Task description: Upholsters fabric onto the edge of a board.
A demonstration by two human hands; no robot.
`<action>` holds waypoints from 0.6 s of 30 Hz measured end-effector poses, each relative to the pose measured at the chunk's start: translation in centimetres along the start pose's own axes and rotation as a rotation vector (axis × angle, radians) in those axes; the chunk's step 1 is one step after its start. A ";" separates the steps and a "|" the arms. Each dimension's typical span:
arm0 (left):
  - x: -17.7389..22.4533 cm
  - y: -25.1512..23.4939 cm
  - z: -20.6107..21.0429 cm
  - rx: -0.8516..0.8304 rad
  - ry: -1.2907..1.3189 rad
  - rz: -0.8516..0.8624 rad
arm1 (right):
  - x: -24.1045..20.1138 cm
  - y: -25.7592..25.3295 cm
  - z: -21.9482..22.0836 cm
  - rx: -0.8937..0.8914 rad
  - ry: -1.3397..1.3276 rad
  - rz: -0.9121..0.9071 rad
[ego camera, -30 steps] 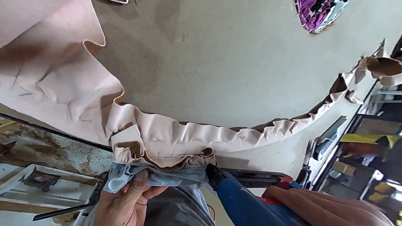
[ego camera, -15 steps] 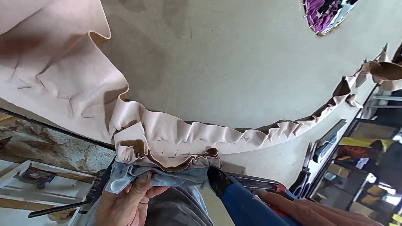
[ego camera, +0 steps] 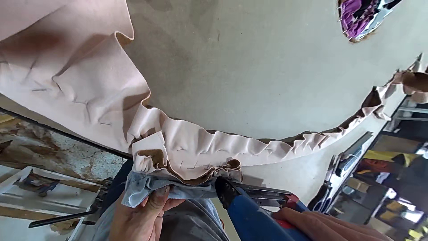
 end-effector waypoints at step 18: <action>-0.1 -0.3 -0.6 -0.195 -0.032 0.030 | -4.9 -3.0 1.1 0.023 -0.039 0.002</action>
Point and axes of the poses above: each hand's wrist, its own y-axis away from the middle knuckle, its own z-axis out of the palm, x = y × z, the point moved 6 cm from there along -y, towards the middle knuckle, and after that the axes turned 7 degrees about -x, right-handed, at the moved point
